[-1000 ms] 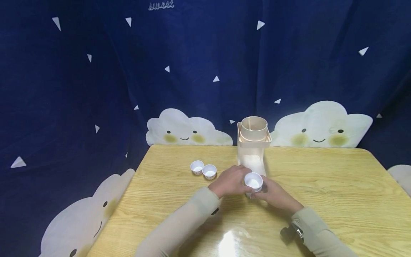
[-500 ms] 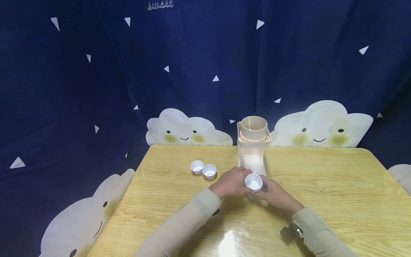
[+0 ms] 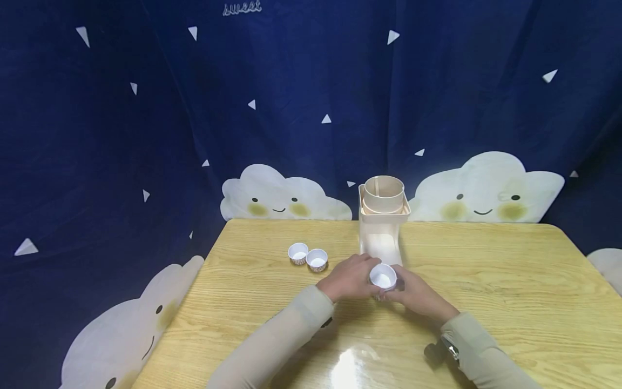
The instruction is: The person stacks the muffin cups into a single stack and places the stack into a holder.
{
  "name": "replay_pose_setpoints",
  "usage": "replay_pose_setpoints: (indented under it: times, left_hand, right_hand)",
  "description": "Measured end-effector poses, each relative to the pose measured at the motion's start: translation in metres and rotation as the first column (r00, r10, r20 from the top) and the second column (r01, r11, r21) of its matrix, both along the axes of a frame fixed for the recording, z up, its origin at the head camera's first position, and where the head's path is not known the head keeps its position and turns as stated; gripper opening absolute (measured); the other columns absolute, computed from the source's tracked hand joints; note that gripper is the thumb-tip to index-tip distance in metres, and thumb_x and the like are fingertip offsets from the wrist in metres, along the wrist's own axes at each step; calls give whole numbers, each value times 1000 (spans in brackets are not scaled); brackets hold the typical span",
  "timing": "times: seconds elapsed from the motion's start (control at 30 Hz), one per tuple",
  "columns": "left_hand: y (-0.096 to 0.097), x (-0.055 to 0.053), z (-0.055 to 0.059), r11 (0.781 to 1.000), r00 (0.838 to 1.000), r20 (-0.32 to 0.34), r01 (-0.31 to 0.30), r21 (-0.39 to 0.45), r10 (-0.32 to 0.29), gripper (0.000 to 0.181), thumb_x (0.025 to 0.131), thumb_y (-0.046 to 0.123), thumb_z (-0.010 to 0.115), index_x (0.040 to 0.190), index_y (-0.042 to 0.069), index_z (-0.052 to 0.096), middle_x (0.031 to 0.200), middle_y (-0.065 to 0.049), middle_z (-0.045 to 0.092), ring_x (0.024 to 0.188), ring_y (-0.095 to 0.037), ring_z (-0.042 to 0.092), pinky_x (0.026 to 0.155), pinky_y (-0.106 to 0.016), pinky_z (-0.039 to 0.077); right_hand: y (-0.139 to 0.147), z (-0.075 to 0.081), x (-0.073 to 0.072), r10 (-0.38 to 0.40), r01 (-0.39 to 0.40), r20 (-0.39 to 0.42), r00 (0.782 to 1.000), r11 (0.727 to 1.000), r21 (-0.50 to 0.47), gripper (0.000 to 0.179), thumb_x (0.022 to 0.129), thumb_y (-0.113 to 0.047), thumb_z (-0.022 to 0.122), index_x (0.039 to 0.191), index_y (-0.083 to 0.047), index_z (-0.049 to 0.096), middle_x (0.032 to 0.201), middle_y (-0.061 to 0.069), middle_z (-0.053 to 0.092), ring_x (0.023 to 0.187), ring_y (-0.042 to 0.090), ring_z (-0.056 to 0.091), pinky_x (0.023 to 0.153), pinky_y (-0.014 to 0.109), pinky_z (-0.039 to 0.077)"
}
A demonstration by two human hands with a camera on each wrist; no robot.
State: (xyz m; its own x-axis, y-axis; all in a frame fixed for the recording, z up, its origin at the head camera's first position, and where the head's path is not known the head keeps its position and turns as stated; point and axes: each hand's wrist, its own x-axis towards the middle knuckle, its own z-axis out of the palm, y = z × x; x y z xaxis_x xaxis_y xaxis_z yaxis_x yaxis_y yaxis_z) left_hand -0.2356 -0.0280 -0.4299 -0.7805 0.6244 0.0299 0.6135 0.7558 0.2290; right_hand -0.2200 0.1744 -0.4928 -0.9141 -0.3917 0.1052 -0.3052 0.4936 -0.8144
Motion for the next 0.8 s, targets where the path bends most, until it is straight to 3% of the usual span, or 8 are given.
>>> replay_pose_setpoints:
  times: [0.27, 0.47, 0.6, 0.8]
  left_hand:
    - [-2, 1, 0, 1000, 1000, 2, 4, -5, -4, 44, 80, 45, 78, 110, 18, 61, 105, 2, 63, 90, -12, 57, 68, -21, 44]
    - [-5, 1, -1, 1000, 1000, 12, 6, -24, -5, 59, 83, 48, 75, 129, 14, 58, 123, -2, 65, 106, -18, 61, 86, -26, 51]
    - [-11, 0, -2, 1000, 999, 44, -23, -19, 24, 68, 87, 48, 71, 142, 13, 52, 140, -5, 60, 123, -23, 59, 102, -32, 49]
    - [-21, -2, -5, 997, 994, 76, -72, -35, 74, 66, 91, 50, 63, 145, 14, 50, 145, -6, 55, 132, -25, 54, 108, -38, 46]
  right_hand:
    - [-1, 2, 1, -10, 10, 15, 1000, 1000, 10, 55, 82, -32, 80, 127, -9, 58, 115, 6, 67, 111, 25, 60, 97, 52, 47]
    - [-1, 1, 0, -10, 10, 24, 1000, 1000, 6, 58, 82, -30, 80, 129, -7, 57, 113, 6, 67, 109, 23, 59, 96, 48, 47]
    - [-1, -1, -1, -18, 17, 19, 1000, 1000, 12, 59, 81, -30, 81, 129, -6, 57, 113, 6, 67, 109, 23, 60, 96, 46, 46]
    - [-2, -3, -1, -32, 32, 7, 999, 999, 35, 60, 80, -30, 81, 129, -5, 57, 112, 6, 68, 109, 25, 60, 97, 46, 45]
